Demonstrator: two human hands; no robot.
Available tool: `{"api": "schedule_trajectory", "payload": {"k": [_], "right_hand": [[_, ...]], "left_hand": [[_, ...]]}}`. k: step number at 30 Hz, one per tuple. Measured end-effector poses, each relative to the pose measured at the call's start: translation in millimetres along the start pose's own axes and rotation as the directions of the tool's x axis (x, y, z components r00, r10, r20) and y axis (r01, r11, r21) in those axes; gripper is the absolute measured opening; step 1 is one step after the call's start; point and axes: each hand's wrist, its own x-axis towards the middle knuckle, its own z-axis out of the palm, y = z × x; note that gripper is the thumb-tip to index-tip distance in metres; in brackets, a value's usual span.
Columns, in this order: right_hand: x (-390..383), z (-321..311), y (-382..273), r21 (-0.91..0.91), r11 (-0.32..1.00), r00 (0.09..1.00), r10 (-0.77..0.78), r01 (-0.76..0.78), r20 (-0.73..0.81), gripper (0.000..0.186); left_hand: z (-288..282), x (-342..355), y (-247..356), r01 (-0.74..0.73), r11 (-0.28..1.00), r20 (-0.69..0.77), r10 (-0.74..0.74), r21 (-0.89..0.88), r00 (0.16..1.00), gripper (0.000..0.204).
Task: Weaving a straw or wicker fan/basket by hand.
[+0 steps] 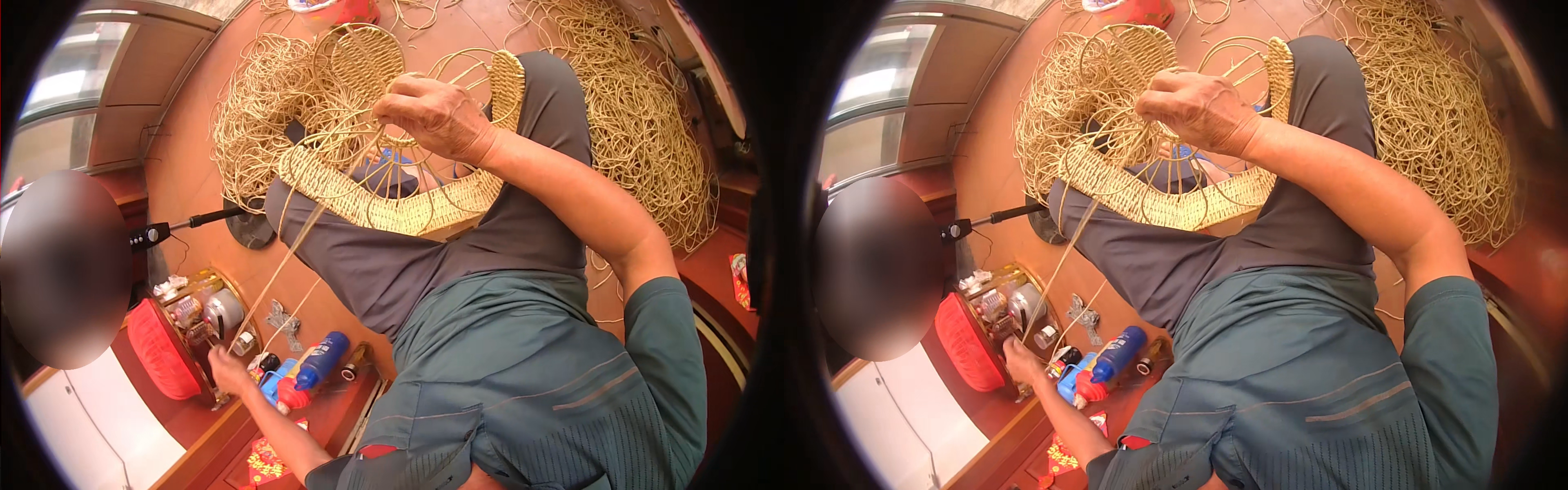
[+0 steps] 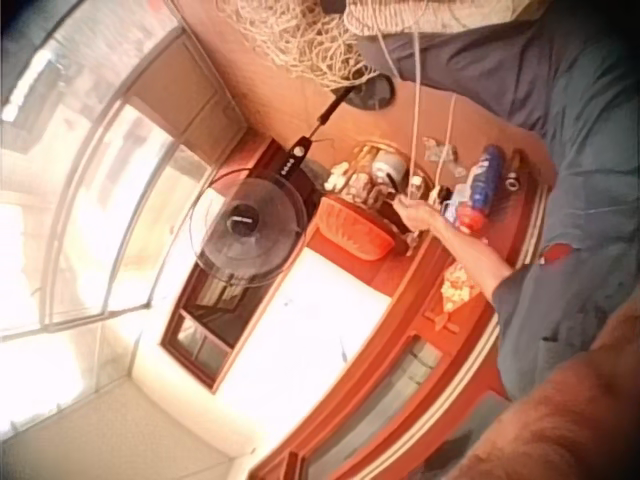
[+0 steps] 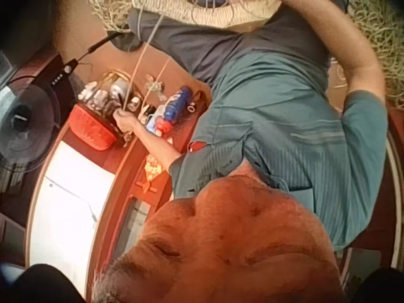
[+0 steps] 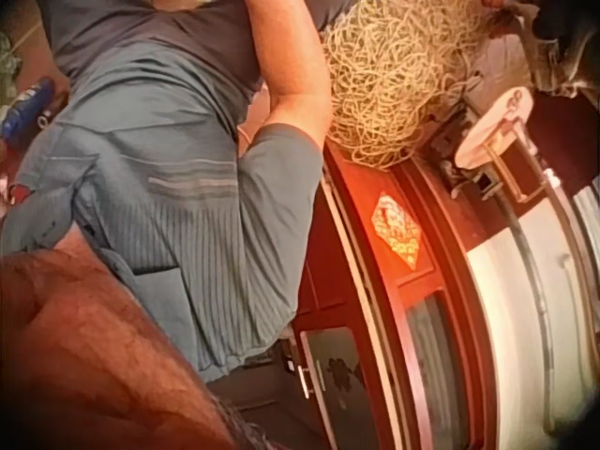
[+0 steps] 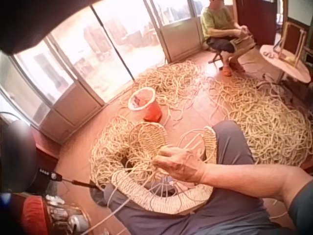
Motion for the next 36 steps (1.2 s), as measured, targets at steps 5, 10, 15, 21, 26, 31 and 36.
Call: {"api": "schedule_trajectory", "payload": {"k": [5, 10, 15, 21, 26, 31, 36], "right_hand": [[-6.5, -4.6, 1.3, -0.1, 0.993, 0.997, -0.054, 0.06, 0.062, 0.02], [-6.6, -5.7, 0.3, -0.185, 0.97, 0.983, -0.133, 0.155, 0.128, 0.023], [-1.0, -4.1, -6.1, -0.24, 0.965, 0.978, -0.062, 0.11, 0.199, 0.025], [3.1, -6.0, -10.9, -0.165, 0.984, 0.973, -0.028, 0.068, 0.231, 0.029], [4.6, -7.4, -9.4, -0.157, 0.985, 0.97, -0.033, 0.072, 0.24, 0.027], [4.8, -4.5, -9.8, -0.1, 0.994, 0.983, -0.035, 0.054, 0.178, 0.017], [5.4, 2.9, -11.9, -0.106, 0.994, 0.992, -0.011, 0.024, 0.122, 0.012]], "left_hand": [[2.0, 42.4, -103.2, 0.26, 0.939, -0.018, -0.263, 0.225, 0.965, 0.017], [-20.6, 60.6, 13.4, -0.116, 0.988, -0.021, 0.119, 0.106, 0.993, 0.029], [-105.1, -35.0, 270.4, -0.152, 0.388, 0.019, 0.403, -0.909, 0.915, 0.022], [-108.4, -89.1, 391.6, -0.543, 0.402, -0.279, 0.55, -0.738, 0.787, 0.04], [-78.4, -99.6, 382.5, -0.511, 0.342, -0.272, 0.552, -0.788, 0.788, 0.032], [-96.8, -98.8, 360.9, -0.414, 0.342, -0.105, 0.651, -0.844, 0.752, 0.019], [-111.6, -97.5, 384.3, -0.327, 0.217, -0.166, 0.541, -0.92, 0.825, 0.011]]}}
